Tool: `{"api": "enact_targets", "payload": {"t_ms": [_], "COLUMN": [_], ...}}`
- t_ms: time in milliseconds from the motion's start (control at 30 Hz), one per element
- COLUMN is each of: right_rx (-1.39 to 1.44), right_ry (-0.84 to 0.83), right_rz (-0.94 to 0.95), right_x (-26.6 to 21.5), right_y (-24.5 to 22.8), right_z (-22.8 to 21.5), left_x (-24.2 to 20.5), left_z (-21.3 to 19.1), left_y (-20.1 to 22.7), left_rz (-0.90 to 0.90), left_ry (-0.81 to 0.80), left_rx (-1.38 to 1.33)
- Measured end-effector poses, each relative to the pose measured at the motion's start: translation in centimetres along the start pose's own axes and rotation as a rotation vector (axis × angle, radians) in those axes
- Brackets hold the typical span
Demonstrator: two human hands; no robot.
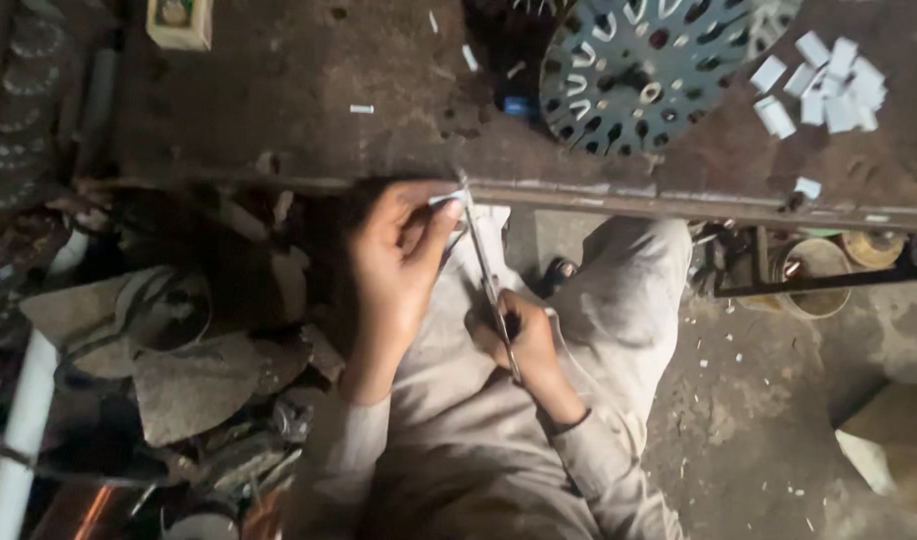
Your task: The person inserts small white rectangular pieces into the slots of a circular metal stator using both hands. They repeatedly pick up pieces from a pile on the table and place them into the stator's slots, occasionally adjusting the stator's position.
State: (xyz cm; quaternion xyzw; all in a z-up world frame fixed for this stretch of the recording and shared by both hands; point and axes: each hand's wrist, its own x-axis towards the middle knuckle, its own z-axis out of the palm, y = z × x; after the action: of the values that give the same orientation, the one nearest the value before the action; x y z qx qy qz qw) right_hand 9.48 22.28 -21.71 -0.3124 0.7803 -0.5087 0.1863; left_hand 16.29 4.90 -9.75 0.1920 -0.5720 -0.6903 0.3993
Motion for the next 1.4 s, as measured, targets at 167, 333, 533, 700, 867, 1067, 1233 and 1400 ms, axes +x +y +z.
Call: {"api": "enact_targets", "payload": {"t_ms": [167, 333, 533, 700, 867, 1067, 1233, 1400], "right_rx": [-0.207, -0.503, -0.171, 0.124, 0.307, 0.344, 0.301, 0.341], "right_ry": [-0.068, -0.509, -0.387, 0.368, 0.352, 0.396, 0.387, 0.343], "right_rz": [-0.197, -0.065, 0.166, 0.039, -0.027, -0.046, 0.003, 0.026], "right_x": [-3.1, -6.4, -5.2, -3.4, -3.2, -2.7, -1.6, -0.7], "right_y": [-1.7, -5.8, -11.1, -11.9, -11.3, -11.5, -12.4, -12.9], "right_z": [-5.4, -11.5, -13.7, -11.6, -12.7, -12.7, -12.9, -13.2], "left_x": [0.3, 1.2, -1.4, -3.8, -4.1, -4.1, -4.0, -3.6], "left_z": [-3.3, -3.8, 3.5, 7.1, 7.9, 8.6, 9.0, 9.5], "left_y": [3.1, 4.2, 1.3, 0.9, 1.0, 0.9, 0.0, -2.0], "left_rz": [0.093, 0.002, -0.013, -0.121, -0.096, 0.195, -0.141, -0.069], "left_ry": [0.16, -0.063, -0.443, -0.589, -0.596, -0.531, -0.597, -0.59], "left_rx": [0.308, 0.054, 0.174, -0.123, -0.129, 0.049, -0.06, -0.085]}}
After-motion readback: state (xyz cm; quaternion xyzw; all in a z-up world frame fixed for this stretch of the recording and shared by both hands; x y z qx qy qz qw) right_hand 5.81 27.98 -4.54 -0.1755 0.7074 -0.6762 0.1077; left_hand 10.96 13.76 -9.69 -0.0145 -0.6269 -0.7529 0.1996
